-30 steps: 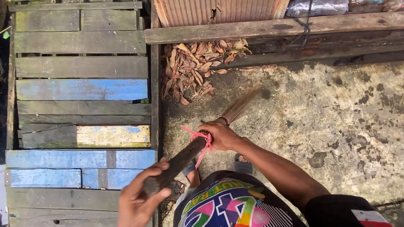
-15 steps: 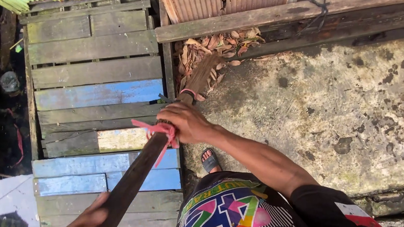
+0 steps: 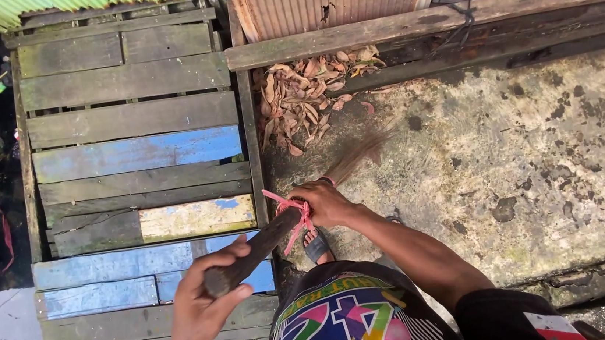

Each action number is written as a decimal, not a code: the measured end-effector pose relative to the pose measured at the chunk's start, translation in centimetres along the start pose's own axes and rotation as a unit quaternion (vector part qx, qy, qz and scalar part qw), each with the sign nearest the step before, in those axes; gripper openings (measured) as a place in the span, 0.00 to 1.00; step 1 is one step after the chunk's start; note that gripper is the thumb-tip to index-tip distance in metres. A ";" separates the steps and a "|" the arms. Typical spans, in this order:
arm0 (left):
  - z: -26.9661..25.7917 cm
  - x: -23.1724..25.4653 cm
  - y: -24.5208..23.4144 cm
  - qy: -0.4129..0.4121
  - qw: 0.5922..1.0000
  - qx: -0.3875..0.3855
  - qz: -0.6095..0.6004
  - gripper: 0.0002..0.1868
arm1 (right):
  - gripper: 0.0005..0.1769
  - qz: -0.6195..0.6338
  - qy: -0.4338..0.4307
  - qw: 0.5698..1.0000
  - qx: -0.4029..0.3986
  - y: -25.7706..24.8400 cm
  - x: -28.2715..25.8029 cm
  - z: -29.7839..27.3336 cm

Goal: Sweeping dry leaves off a wooden walkway using a broom.

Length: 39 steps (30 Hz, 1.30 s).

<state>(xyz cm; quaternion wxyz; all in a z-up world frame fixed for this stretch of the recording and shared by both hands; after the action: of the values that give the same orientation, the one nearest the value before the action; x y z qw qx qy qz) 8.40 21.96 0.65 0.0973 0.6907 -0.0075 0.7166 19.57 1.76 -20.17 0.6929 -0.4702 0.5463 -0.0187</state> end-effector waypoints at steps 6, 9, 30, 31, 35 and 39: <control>-0.2 0.3 -1.7 0.035 0.997 0.043 0.053 0.19 | 0.23 0.076 -0.090 0.991 0.064 2.0 -1.4 4.8; -1.4 2.4 -2.7 0.086 0.990 0.074 0.089 0.19 | 0.24 0.030 -0.135 0.986 0.094 1.3 -3.7 7.5; 2.6 -3.4 7.4 0.087 0.995 0.024 -0.034 0.22 | 0.29 -0.110 0.106 0.988 0.002 -9.3 6.6 -2.3; 3.2 -4.4 9.4 0.061 0.998 0.010 -0.032 0.22 | 0.28 -0.076 0.135 0.988 -0.015 -8.4 9.1 -2.5; 3.3 -2.4 11.4 0.058 0.996 0.000 0.067 0.22 | 0.23 -0.061 -0.100 0.986 0.120 -8.3 5.8 -1.1; 1.5 3.4 10.8 0.100 0.978 0.071 0.166 0.25 | 0.36 -0.001 -0.147 0.984 0.100 -7.4 1.3 0.9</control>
<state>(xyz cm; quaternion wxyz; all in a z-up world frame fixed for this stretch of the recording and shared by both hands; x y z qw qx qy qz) 8.18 11.55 5.46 -0.0722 0.6100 -0.0615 0.7867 24.42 -2.50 -16.17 0.8090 -0.3966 0.4339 -0.0043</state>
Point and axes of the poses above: each hand's wrist, its own z-axis towards the middle knuckle, its own y-axis out of the palm, x = y × z, the point moved 7 cm from there along z, towards the middle knuckle, and after that the axes turned 1 degree about -z, right-handed, at the moved point
